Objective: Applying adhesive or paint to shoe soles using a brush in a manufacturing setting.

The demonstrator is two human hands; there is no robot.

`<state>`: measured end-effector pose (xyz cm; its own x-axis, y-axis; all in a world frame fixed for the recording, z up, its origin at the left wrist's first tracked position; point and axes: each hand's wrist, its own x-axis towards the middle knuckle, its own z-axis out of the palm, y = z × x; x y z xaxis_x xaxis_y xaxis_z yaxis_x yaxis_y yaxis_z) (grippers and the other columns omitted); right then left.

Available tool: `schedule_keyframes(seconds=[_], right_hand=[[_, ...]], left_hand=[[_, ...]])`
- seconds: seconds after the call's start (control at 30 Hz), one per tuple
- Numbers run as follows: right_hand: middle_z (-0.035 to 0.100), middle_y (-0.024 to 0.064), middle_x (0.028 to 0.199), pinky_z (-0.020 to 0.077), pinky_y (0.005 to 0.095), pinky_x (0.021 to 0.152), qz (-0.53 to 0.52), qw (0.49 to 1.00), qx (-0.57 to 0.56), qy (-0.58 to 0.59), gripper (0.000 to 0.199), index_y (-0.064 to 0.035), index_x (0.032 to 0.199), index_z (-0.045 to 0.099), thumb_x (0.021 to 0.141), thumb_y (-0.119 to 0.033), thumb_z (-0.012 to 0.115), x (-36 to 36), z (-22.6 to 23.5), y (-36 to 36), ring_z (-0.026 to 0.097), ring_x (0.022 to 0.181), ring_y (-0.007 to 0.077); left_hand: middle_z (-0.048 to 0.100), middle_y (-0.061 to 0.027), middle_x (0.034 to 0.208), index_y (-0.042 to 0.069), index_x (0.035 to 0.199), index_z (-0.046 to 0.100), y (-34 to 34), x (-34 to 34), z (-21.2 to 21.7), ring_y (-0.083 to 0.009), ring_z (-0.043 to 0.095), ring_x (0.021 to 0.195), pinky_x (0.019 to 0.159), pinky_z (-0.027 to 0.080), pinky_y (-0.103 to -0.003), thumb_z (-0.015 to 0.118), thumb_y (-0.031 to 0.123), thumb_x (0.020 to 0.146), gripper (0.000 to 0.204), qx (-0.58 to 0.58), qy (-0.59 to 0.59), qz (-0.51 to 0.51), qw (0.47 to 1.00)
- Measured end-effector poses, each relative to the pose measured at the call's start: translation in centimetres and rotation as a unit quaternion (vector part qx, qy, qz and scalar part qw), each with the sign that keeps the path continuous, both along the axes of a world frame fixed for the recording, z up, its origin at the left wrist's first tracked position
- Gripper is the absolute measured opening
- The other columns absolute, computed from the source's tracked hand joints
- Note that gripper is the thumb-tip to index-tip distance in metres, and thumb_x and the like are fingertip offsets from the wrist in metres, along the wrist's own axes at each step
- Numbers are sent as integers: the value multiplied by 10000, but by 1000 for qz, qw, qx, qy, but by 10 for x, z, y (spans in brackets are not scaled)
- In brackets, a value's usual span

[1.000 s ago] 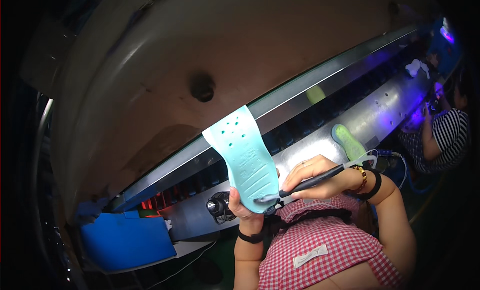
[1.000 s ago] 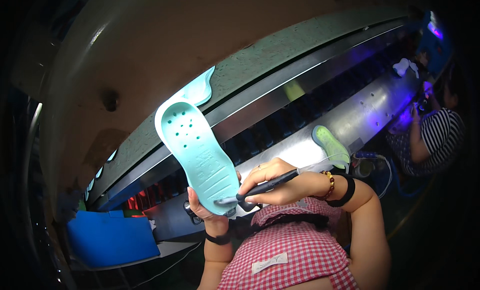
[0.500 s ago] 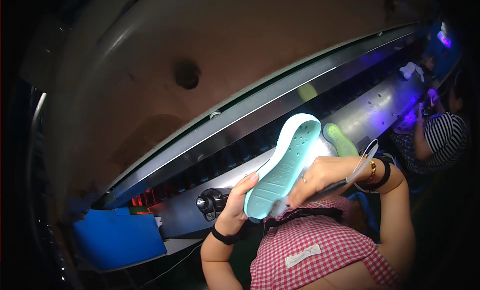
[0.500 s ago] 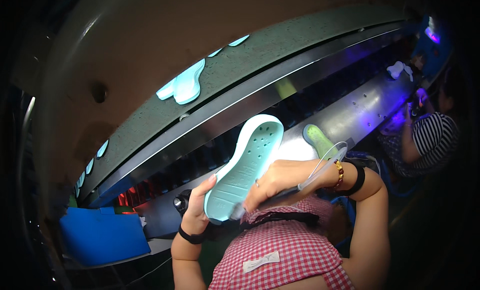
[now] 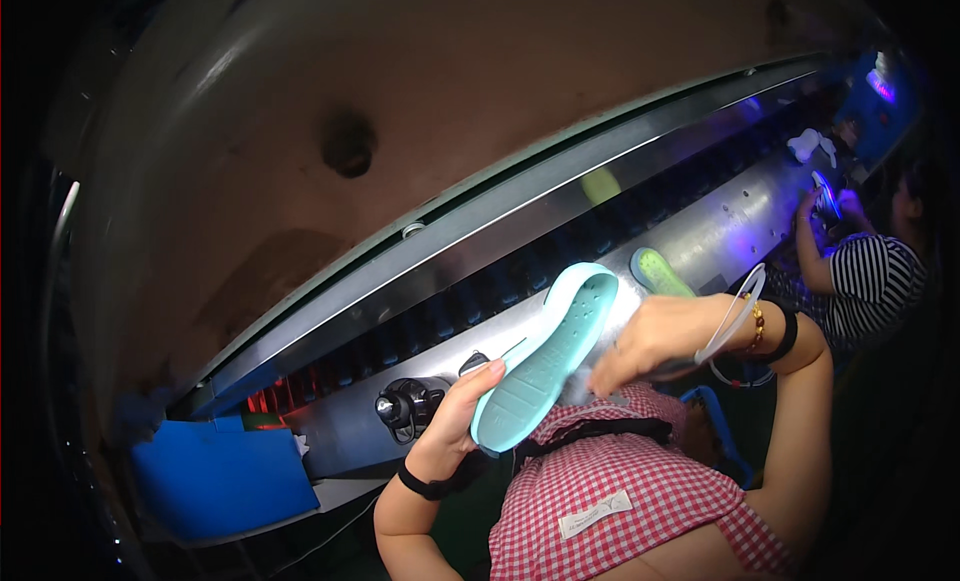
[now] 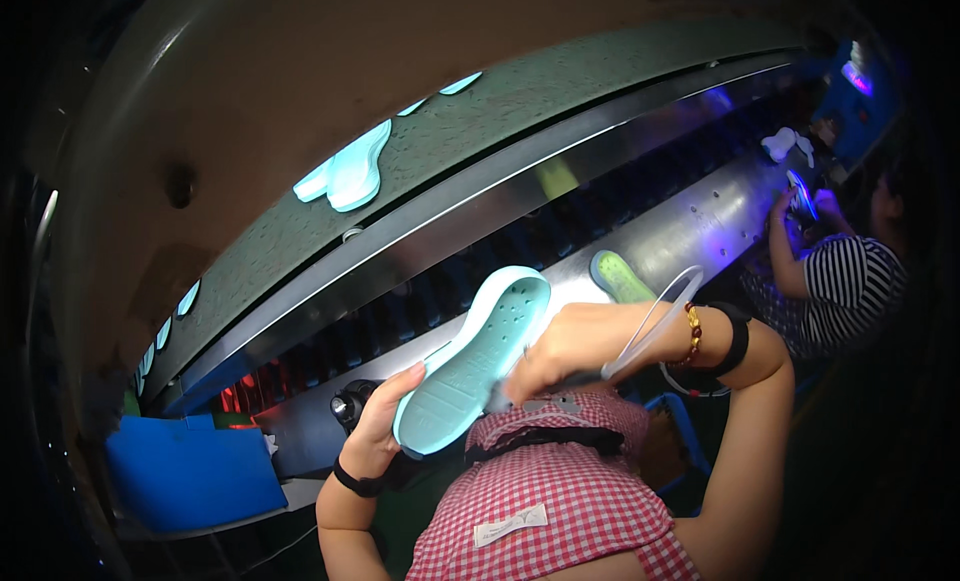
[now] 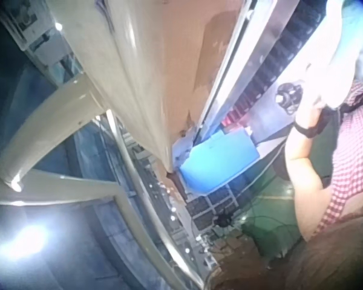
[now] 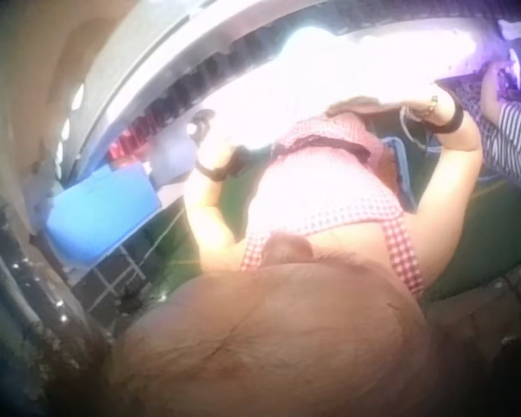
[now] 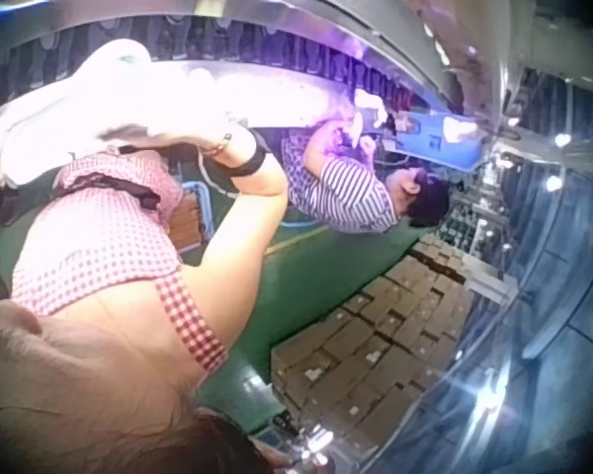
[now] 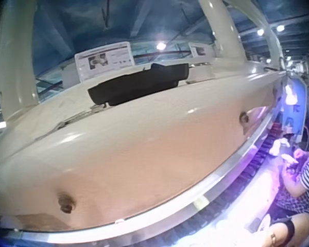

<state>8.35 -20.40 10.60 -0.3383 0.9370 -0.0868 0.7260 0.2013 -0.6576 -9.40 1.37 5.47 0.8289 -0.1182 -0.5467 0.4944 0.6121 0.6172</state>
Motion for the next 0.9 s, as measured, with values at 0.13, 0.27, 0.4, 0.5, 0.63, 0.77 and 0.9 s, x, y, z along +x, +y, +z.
schedule_keyframes(seconds=[0.13, 0.27, 0.4, 0.5, 0.63, 0.77, 0.9], right_hand=[[634, 148, 965, 467, 347, 785, -101, 984, 112, 94, 239, -30, 975, 603, 741, -51, 561, 6, -27, -9, 604, 901, 288], [655, 135, 881, 494, 284, 688, -155, 961, 68, 219, 235, -15, 995, 629, 789, -128, 623, -11, -41, -5, 642, 764, 209], [655, 109, 772, 506, 227, 616, -345, 809, 6, 477, 193, 13, 979, 638, 795, -38, 613, -36, -82, 10, 623, 673, 117], [654, 101, 767, 505, 225, 619, -369, 816, 83, 438, 177, 21, 960, 642, 792, -23, 610, -39, -100, 8, 619, 666, 117], [661, 95, 820, 492, 227, 632, -518, 768, 213, 311, 153, -3, 919, 654, 772, -32, 624, -28, -115, 5, 612, 687, 105], [648, 151, 870, 484, 299, 661, -553, 754, 328, 132, 194, -11, 935, 647, 747, -60, 651, -24, -132, 19, 617, 726, 223], [627, 200, 935, 472, 344, 706, -502, 803, 314, 60, 312, 52, 980, 609, 713, -100, 661, -67, -127, 32, 593, 762, 283]], left_hand=[[570, -145, 1083, -52, 1223, 427, 7, -5, -18, -182, 605, 912, 753, 510, -279, 499, 255, 887, 461, 45, -21, 0, 999], [540, -169, 1142, -47, 1262, 378, 0, -7, -32, -220, 582, 977, 825, 482, -318, 447, 266, 901, 482, -16, -65, 39, 997], [471, -226, 1216, -32, 1308, 302, -29, 8, -48, -315, 526, 1068, 923, 432, -412, 358, 308, 905, 530, -152, -79, 89, 981], [479, -243, 1203, -39, 1278, 345, -30, 3, -63, -369, 538, 1033, 871, 453, -490, 409, 311, 877, 536, -188, -63, 98, 975], [478, -237, 1208, -31, 1274, 352, -32, 0, -73, -400, 531, 1028, 850, 439, -558, 431, 320, 868, 543, -184, -35, 124, 975], [509, -208, 1174, -20, 1285, 337, -39, 2, -67, -354, 554, 1012, 867, 459, -487, 385, 307, 901, 507, -208, -46, 124, 969], [526, -187, 1160, -12, 1266, 364, -38, 1, -83, -304, 570, 1003, 867, 476, -420, 391, 292, 909, 470, -195, -33, 156, 968]])
